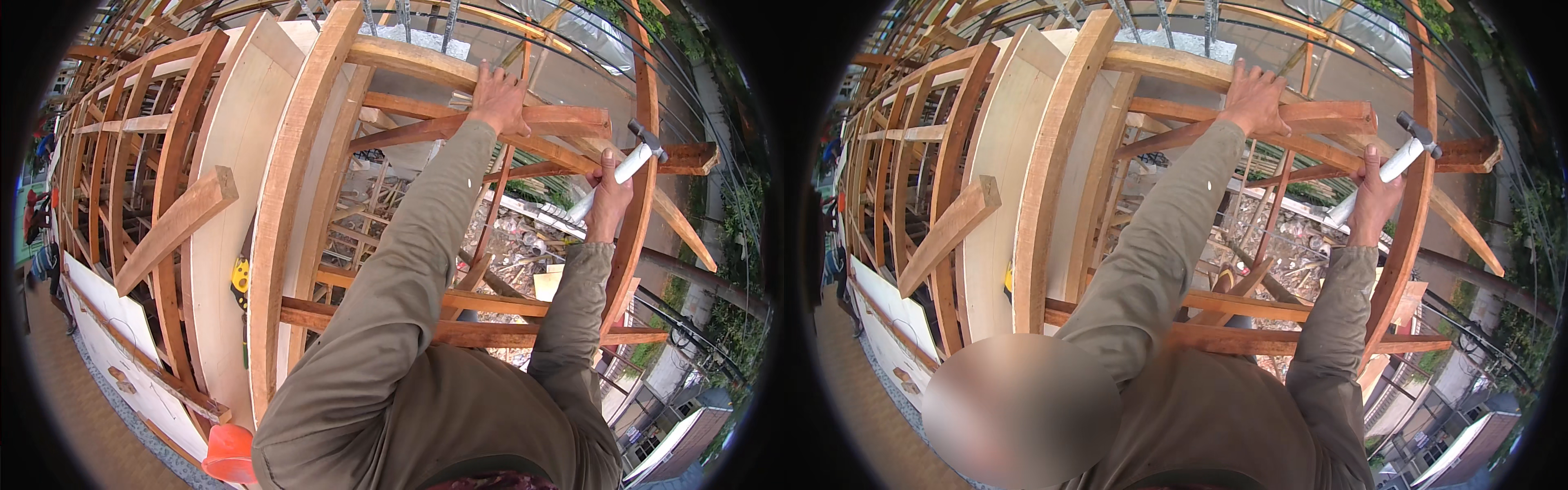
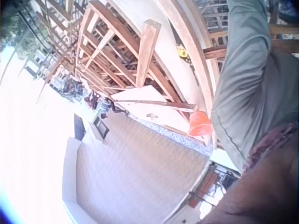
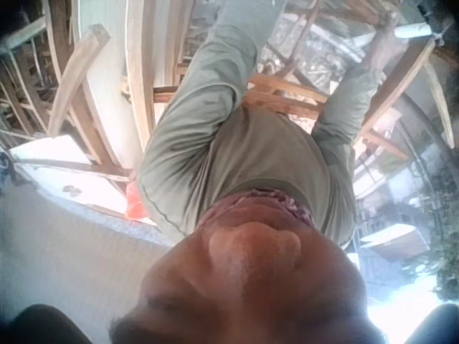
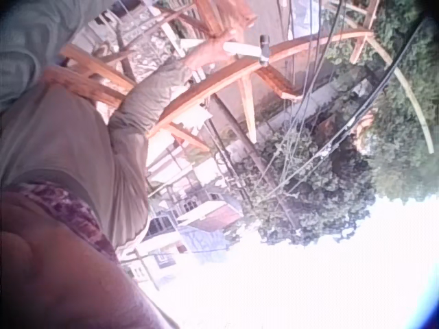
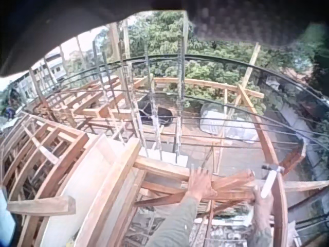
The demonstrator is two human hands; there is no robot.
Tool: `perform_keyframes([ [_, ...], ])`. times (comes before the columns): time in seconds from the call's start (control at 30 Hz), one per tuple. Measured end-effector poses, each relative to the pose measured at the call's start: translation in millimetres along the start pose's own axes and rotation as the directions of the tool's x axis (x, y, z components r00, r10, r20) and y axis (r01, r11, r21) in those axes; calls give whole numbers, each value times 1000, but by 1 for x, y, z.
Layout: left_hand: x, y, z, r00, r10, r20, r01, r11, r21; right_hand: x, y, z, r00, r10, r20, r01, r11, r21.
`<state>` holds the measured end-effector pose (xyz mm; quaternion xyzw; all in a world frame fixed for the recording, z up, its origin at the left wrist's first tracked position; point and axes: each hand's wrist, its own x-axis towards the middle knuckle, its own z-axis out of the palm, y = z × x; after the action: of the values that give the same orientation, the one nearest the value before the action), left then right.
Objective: The person assembles a curved wooden frame by positioning wooden planks and securing them with nails using a hammer. They repeatedly align the planks, place nails, and hammer them into place to join the components.
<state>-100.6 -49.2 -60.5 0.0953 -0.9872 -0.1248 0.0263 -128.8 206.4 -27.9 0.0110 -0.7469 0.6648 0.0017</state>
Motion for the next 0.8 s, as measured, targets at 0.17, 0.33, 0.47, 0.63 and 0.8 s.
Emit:
perform_keyframes([
  [0.17,1,-1,13,998,-10,-58,9,1000,-26,43,-28,23,996,-77,50,78,997,-21],
  [0.33,3,-5,18,997,-17,-78,18,1000,10,39,-27,30,989,-14,146,-19,975,221],
  [0.47,-5,-5,20,961,26,-274,-47,996,-72,40,-24,47,988,-126,85,113,984,137],
  [0.63,-20,13,8,990,-2,-139,-24,983,-183,43,-28,50,993,-100,69,90,987,130],
  [0.8,-29,30,50,908,80,-410,-58,996,65,41,-24,46,992,-108,67,98,986,132],
])
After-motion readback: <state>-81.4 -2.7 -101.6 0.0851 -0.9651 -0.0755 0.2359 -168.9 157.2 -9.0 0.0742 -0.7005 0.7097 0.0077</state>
